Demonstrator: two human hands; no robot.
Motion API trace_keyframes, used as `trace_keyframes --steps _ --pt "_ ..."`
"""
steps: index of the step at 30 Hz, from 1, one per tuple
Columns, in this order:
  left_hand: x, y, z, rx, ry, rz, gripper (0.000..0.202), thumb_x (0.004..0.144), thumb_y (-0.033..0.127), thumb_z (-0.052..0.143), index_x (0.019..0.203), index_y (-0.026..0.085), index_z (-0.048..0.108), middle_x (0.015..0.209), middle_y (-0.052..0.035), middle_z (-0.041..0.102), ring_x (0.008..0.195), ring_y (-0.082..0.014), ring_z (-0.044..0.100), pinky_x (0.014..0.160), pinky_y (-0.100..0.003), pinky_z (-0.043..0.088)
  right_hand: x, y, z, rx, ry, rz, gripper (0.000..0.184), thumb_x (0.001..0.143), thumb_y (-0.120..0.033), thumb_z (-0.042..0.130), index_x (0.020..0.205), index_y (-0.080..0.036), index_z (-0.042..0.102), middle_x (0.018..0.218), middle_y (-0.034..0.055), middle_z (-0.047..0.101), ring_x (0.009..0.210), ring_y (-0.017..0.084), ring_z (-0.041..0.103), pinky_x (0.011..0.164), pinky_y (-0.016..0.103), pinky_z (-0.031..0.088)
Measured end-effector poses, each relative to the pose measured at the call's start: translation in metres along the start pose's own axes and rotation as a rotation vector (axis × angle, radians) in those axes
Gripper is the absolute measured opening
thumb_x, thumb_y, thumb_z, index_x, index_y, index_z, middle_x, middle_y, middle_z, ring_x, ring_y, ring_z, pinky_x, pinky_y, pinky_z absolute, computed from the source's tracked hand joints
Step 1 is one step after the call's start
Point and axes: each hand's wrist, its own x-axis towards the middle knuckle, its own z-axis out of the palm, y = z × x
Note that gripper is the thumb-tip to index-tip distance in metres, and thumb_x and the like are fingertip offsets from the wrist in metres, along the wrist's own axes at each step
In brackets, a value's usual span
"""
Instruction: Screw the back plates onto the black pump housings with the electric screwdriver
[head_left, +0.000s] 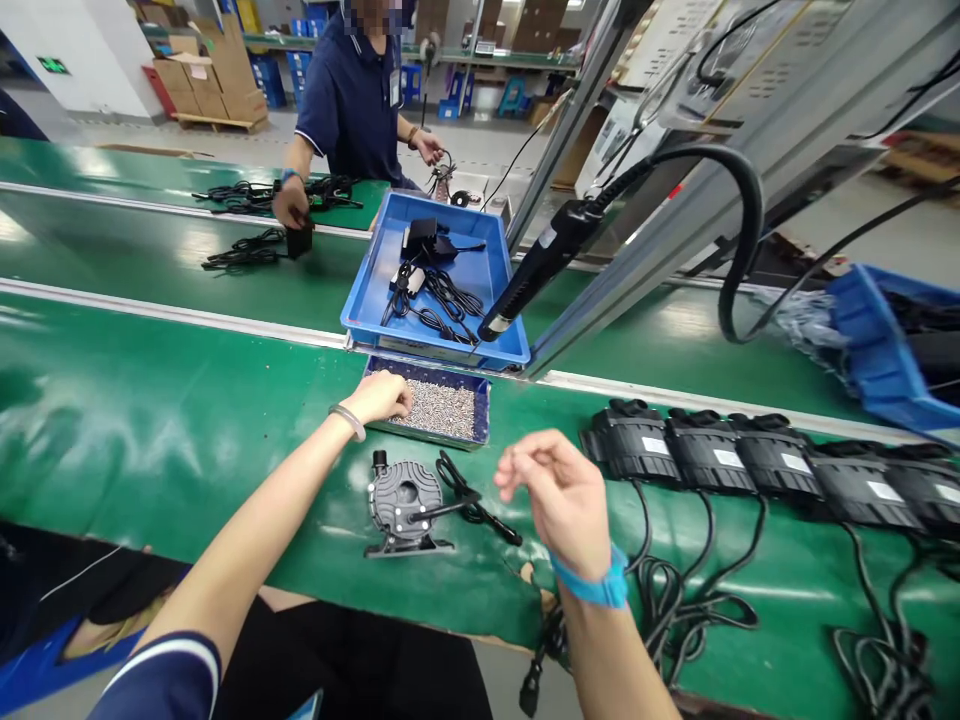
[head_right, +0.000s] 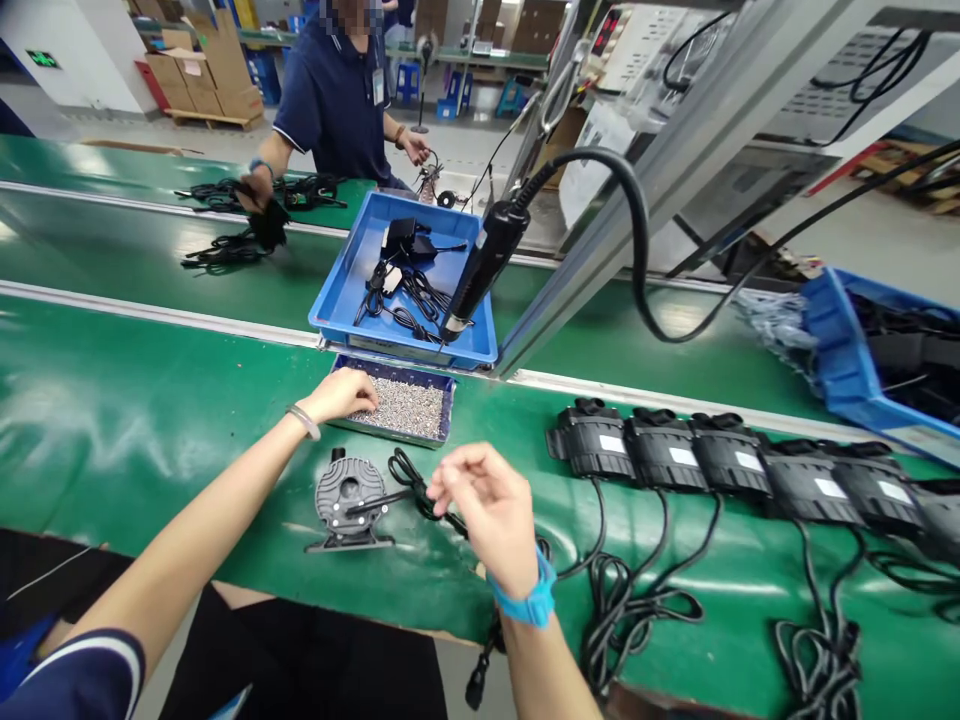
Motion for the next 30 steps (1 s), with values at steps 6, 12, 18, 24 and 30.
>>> trace_keyframes --steps 6,12,18,24,30 --pt "-0.023 0.011 -0.004 -0.144 0.371 -0.028 0.016 0.089 0.014 0.065 0.091 0.018 0.08 0.091 -0.0063 0.081 0.081 -0.0199 0.075 0.08 -0.029 0.058 -0.042 -0.015 0.028 -0.17 -0.089 -0.258 0.011 0.091 -0.015 0.068 0.088 -0.02 0.077 0.08 0.0048 0.076 0.061 0.014 0.071 0.054 0.023 0.06" --pt "-0.1 0.044 -0.004 -0.433 0.733 -0.012 0.02 0.096 0.028 0.061 0.099 0.016 0.077 0.09 -0.0055 0.081 0.074 -0.0168 0.076 0.07 -0.026 0.063 -0.05 0.017 0.039 -0.367 -0.017 -0.534 0.02 0.089 -0.001 0.067 0.092 -0.021 0.068 0.085 0.0027 0.078 0.078 0.014 0.076 0.076 0.023 0.062" --pt "-0.176 0.055 0.032 -0.73 0.983 0.014 0.009 0.088 0.024 0.076 0.093 0.016 0.077 0.084 -0.0047 0.082 0.066 -0.016 0.078 0.067 -0.026 0.066 -0.049 0.02 0.037 -0.393 -0.053 -0.561 0.018 0.09 -0.003 0.068 0.095 -0.021 0.07 0.087 0.0031 0.078 0.079 0.014 0.075 0.076 0.022 0.06" --pt "-0.192 0.054 0.06 -0.445 1.035 0.286 0.013 0.084 0.007 0.079 0.09 0.019 0.077 0.085 -0.0035 0.08 0.076 -0.0156 0.077 0.07 -0.026 0.065 -0.049 0.02 0.04 -0.418 -0.015 -0.495 0.016 0.09 -0.005 0.07 0.096 -0.02 0.069 0.082 0.0014 0.074 0.07 0.012 0.07 0.068 0.022 0.056" --pt "-0.185 0.065 0.051 -0.255 1.045 0.345 0.003 0.087 0.018 0.08 0.086 0.019 0.078 0.08 -0.0025 0.067 0.071 -0.0116 0.063 0.062 -0.022 0.056 -0.05 0.017 0.047 -0.371 0.07 -0.432 0.014 0.09 -0.006 0.067 0.093 -0.02 0.068 0.081 0.0009 0.071 0.066 0.012 0.068 0.062 0.021 0.058"
